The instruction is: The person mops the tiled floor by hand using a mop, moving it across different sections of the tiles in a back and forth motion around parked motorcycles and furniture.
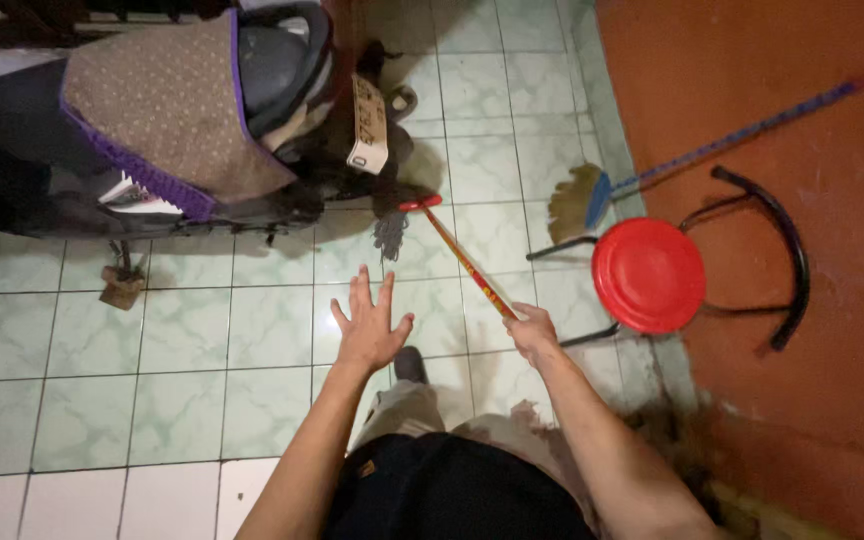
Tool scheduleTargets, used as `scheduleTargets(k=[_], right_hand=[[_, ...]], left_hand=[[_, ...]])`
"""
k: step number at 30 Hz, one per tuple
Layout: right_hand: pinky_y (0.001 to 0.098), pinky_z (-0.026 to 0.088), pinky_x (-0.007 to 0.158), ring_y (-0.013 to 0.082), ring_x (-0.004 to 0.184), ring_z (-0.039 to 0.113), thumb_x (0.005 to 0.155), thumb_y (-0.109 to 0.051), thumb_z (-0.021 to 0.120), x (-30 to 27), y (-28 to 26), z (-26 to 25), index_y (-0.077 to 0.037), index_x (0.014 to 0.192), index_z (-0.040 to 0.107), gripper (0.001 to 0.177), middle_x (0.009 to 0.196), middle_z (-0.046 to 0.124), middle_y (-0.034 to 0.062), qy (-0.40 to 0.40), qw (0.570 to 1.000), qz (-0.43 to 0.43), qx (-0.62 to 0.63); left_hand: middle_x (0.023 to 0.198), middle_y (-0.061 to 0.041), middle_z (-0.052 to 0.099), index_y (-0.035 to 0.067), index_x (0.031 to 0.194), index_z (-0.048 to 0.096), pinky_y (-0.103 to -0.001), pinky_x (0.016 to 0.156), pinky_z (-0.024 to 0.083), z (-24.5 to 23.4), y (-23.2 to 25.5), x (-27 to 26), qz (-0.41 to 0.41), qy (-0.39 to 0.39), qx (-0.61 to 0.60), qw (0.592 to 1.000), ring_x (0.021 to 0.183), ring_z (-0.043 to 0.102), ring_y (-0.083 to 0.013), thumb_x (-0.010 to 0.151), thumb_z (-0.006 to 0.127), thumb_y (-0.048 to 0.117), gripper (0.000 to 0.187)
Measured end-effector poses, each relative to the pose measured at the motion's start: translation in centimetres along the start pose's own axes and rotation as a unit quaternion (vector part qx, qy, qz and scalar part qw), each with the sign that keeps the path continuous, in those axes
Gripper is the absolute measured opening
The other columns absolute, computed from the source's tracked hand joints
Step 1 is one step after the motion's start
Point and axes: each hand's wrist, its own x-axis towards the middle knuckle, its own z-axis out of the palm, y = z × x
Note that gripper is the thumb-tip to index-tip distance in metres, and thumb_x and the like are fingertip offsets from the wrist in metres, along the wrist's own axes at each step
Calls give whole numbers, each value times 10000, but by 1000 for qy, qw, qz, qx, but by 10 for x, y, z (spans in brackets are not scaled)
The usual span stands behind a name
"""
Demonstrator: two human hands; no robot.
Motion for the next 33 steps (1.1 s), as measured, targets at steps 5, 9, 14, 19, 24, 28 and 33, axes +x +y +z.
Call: scheduleTargets(k=[5,9,14,19,24,28,33], right_hand=[[319,297,367,123,445,411,897,-93,703,28,-27,6,-109,1381,669,486,689,618,59,8,1000,-1,-17],[309,350,371,105,427,462,873,-138,750,57,-44,-7,-134,1362,678,495,639,635,29,49,995,-24,-78],[357,338,383,142,422,429,861,-156,738,120,-59,-42,-191,1367,674,511,610,607,41,30,994,-23,-103],[417,479,530,253,552,608,934,-269,682,171,-71,-108,-182,1276,738,357,713,677,148,-22,953,-107,-282],[507,567,779,442,886,705,929,-226,645,190,-88,-203,-149,1263,729,353,917,720,269,-66,789,-389,-471],[494,578,845,437,948,717,853,-147,649,166,-119,-259,-164,1368,643,515,968,714,280,-164,738,-369,-541],[482,568,869,437,1025,688,804,-107,704,112,-135,-277,-173,1403,615,610,1046,698,290,-243,658,-382,-602]], left_hand=[[1683,-229,44,175,1594,262,-736,1154,69,-21,17,18,-23,21,-8,1000,1549,82,-418,902,645,468,843],[1673,-238,51,170,1579,275,-746,1134,77,-35,20,19,-70,48,-2,996,1544,92,-427,884,666,459,848],[1669,-237,74,175,1581,287,-756,1127,88,-28,46,14,-126,99,28,987,1532,121,-427,873,665,455,849],[1679,-247,76,165,1590,288,-763,1128,85,12,109,0,-190,134,8,973,1537,125,-434,891,656,459,843],[1678,-248,54,169,1588,279,-764,1124,75,74,177,-29,-245,131,-32,960,1536,112,-431,883,655,462,852],[1675,-247,34,186,1593,269,-764,1125,67,105,201,-54,-281,117,-42,952,1536,97,-433,884,659,473,858],[1679,-243,22,180,1591,269,-759,1130,68,120,201,-96,-310,138,-74,938,1551,87,-429,893,659,467,849]])
